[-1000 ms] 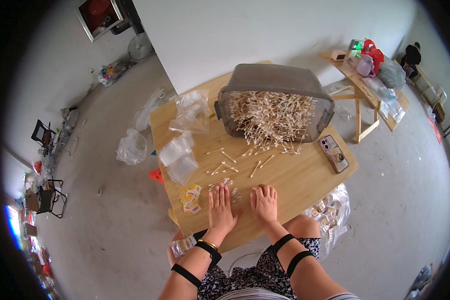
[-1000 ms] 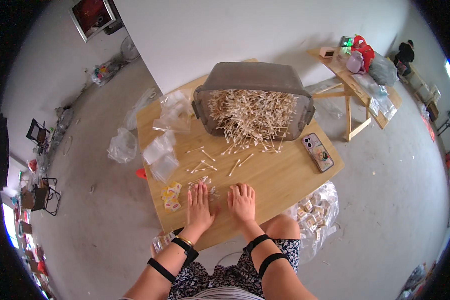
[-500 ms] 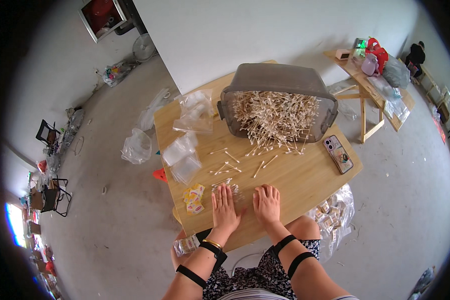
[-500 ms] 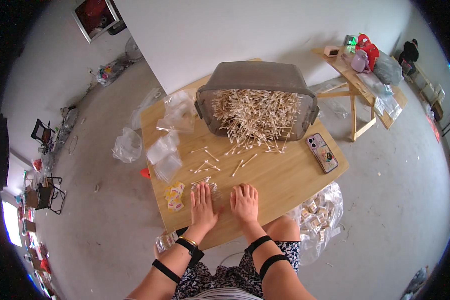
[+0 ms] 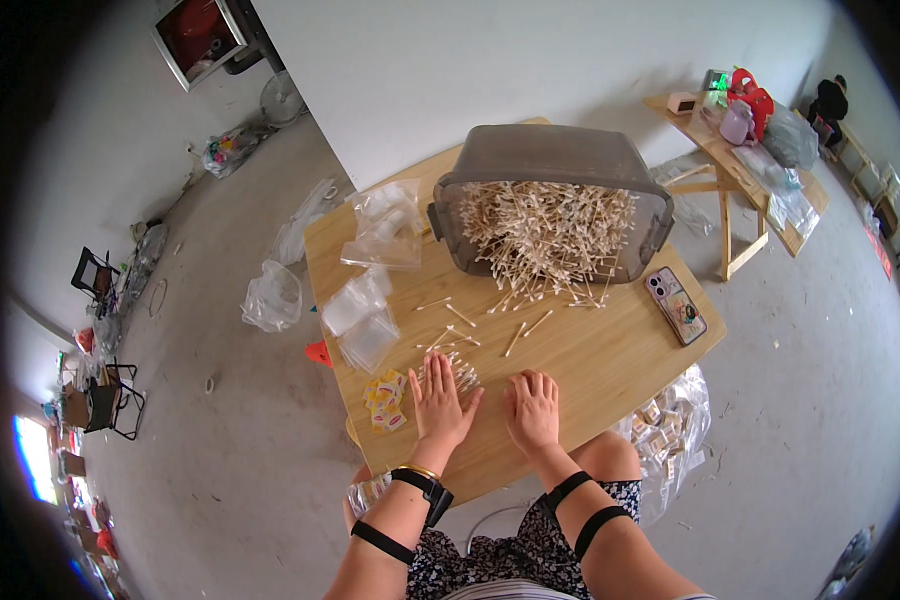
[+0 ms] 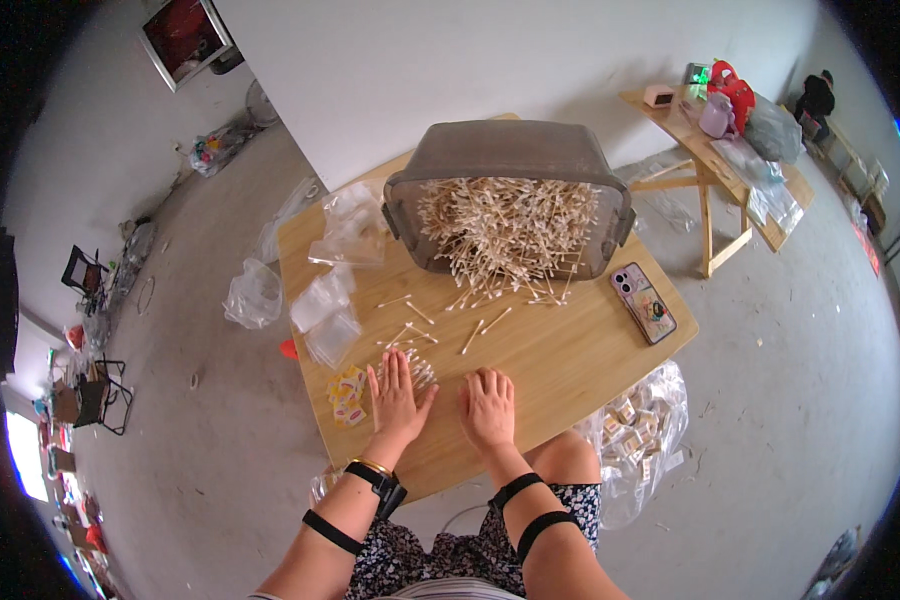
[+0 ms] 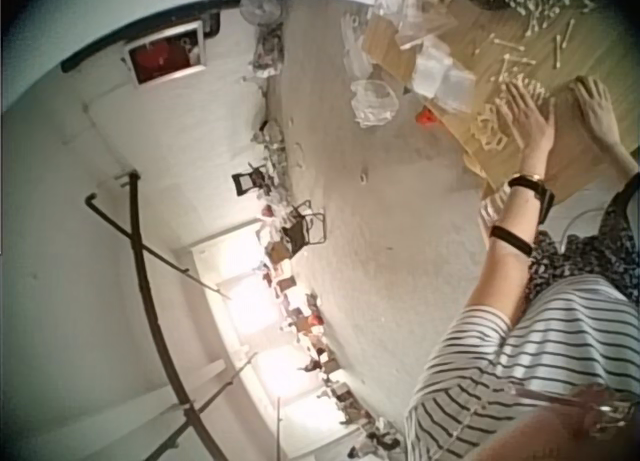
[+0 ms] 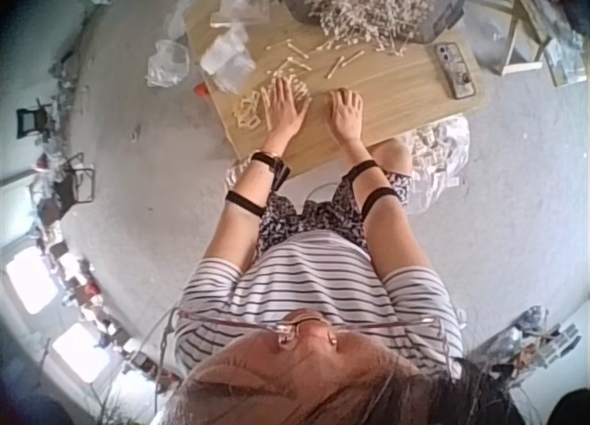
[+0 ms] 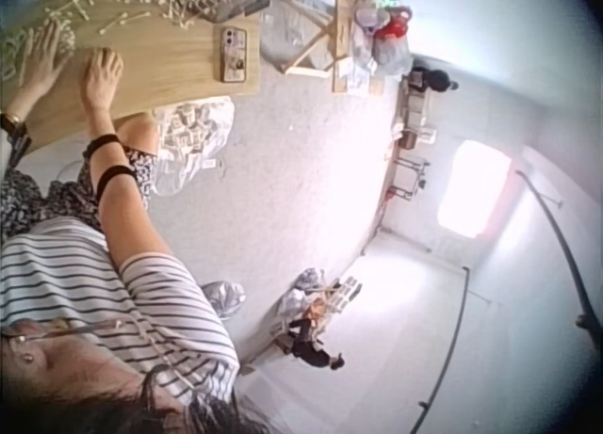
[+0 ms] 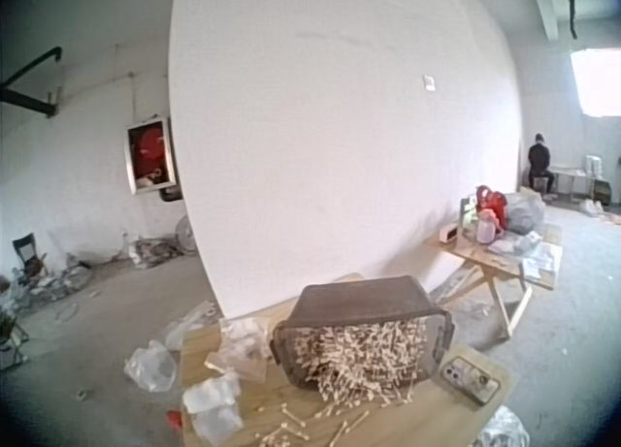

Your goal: Sort cotton swabs into groups and place them into small plastic bags.

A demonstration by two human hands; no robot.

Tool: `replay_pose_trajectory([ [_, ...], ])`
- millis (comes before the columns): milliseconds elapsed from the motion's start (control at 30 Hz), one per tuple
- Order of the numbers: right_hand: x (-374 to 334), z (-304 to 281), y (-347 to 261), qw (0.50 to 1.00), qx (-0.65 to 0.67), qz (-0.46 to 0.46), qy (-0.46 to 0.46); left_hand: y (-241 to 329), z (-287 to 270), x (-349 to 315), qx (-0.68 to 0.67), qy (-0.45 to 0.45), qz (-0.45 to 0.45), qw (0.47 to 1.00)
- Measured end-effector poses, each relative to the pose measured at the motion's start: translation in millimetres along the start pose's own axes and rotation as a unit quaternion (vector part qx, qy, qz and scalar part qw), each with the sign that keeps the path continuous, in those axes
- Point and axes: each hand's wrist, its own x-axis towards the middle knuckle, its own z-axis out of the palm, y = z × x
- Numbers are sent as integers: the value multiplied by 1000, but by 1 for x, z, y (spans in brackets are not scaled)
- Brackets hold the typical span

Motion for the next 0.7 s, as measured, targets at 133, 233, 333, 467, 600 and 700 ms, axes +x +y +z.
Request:
replay_pose_trajectory([
  [133,1,-1,-1,1000,2,-3,1,-2,-1,-1,-15,-1,22,1000],
  [233,1,-3,0,1000,1,1,0,1,-4,-15,26,-18,57,998],
  [333,2,-3,-2,1000,-3,6,-3,3,-7,-26,13,-20,74,997],
  [467,1,-1,0,1000,-8,2,3,9,-7,-29,24,-21,76,997],
  [600,1,-1,-1,1000,-6,2,4,11,4,-27,17,4,86,996],
  [700,2,-1,-4,1000,5,5,3,7,10,-34,4,7,86,996],
])
